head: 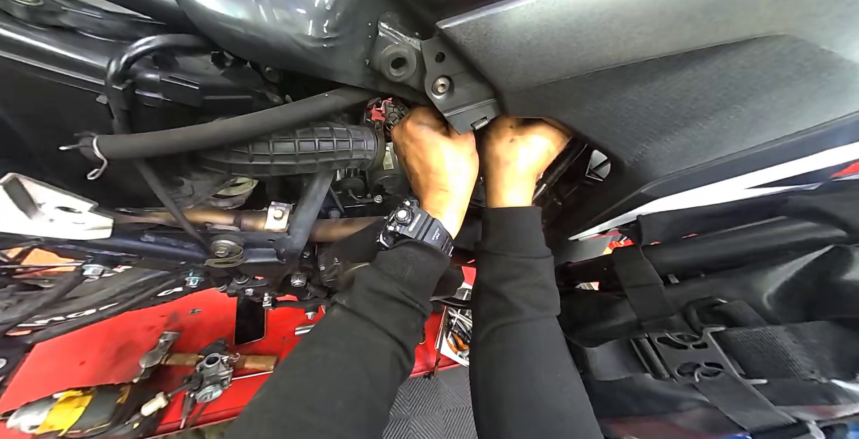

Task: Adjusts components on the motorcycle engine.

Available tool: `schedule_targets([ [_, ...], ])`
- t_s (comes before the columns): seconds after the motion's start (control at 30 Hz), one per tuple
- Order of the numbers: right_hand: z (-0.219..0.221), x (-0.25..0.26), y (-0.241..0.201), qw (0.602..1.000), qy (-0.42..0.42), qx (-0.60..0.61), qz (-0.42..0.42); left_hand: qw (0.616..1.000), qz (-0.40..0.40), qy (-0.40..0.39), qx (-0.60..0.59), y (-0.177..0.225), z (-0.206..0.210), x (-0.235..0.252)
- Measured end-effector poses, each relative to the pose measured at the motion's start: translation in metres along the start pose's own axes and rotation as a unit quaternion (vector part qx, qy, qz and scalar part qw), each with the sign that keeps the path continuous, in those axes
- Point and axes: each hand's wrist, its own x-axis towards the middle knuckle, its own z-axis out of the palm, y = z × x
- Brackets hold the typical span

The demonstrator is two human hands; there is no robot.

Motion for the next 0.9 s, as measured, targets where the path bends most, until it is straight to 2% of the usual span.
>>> schedule_targets([
  [0.03, 0.023, -0.008, 0.022, 0.997, 0.062, -0.006, -0.039, 0.997, 0.059, 0.028, -0.028, -0.031, 0.012, -0.003],
  [0.07, 0.036, -0.012, 0.035, 0.994, 0.096, -0.003, -0.059, 0.995, 0.083, 0.037, -0.047, -0.053, 0.02, -0.003],
  [0.1, 0.035, -0.012, 0.033, 0.995, 0.085, -0.003, -0.051, 0.995, 0.08, 0.032, -0.057, -0.063, 0.023, -0.003],
  [0.2, -0.012, 0.005, -0.013, 0.999, -0.028, 0.005, 0.03, 0.996, 0.043, 0.019, -0.07, -0.063, 0.023, -0.002],
  [0.33, -0.016, 0.007, -0.018, 0.999, -0.026, 0.024, 0.033, 0.995, 0.065, 0.029, -0.07, -0.063, 0.024, -0.003],
  [0.37, -0.011, 0.005, -0.013, 0.999, -0.019, 0.025, 0.022, 0.993, 0.085, 0.038, -0.068, -0.061, 0.023, -0.003],
  [0.4, 0.001, 0.0, -0.001, 0.999, 0.023, 0.024, -0.012, 0.993, 0.091, 0.043, -0.061, -0.051, 0.02, -0.003],
  [0.43, 0.022, -0.005, 0.018, 0.993, 0.096, 0.019, -0.061, 0.996, 0.066, 0.032, -0.041, -0.03, 0.012, -0.002],
  [0.47, 0.032, -0.007, 0.025, 0.988, 0.131, 0.018, -0.082, 1.0, 0.004, -0.003, -0.009, 0.001, -0.001, 0.0],
  [0.5, 0.022, -0.006, 0.017, 0.994, 0.096, 0.012, -0.057, 0.999, -0.033, -0.026, 0.011, 0.02, -0.008, 0.002],
  [0.57, -0.012, 0.004, -0.016, 0.999, -0.019, 0.015, 0.034, 0.999, -0.044, -0.025, 0.014, 0.029, -0.01, 0.002],
  [0.63, -0.017, 0.007, -0.022, 0.998, -0.031, 0.021, 0.045, 0.999, -0.035, -0.013, 0.003, 0.026, -0.008, 0.001],
  [0.67, -0.012, 0.005, -0.017, 0.999, -0.012, 0.021, 0.027, 0.999, -0.035, -0.012, 0.0, 0.025, -0.008, 0.001],
  [0.77, 0.033, -0.007, 0.022, 0.986, 0.144, 0.021, -0.08, 0.999, -0.036, -0.013, 0.001, 0.025, -0.008, 0.001],
  [0.87, -0.01, 0.004, -0.018, 0.999, -0.006, 0.024, 0.031, 0.999, -0.037, -0.016, 0.0, 0.026, -0.008, 0.002],
  [0.9, -0.016, 0.007, -0.024, 0.998, -0.021, 0.028, 0.043, 0.999, -0.036, -0.015, 0.002, 0.026, -0.009, 0.002],
])
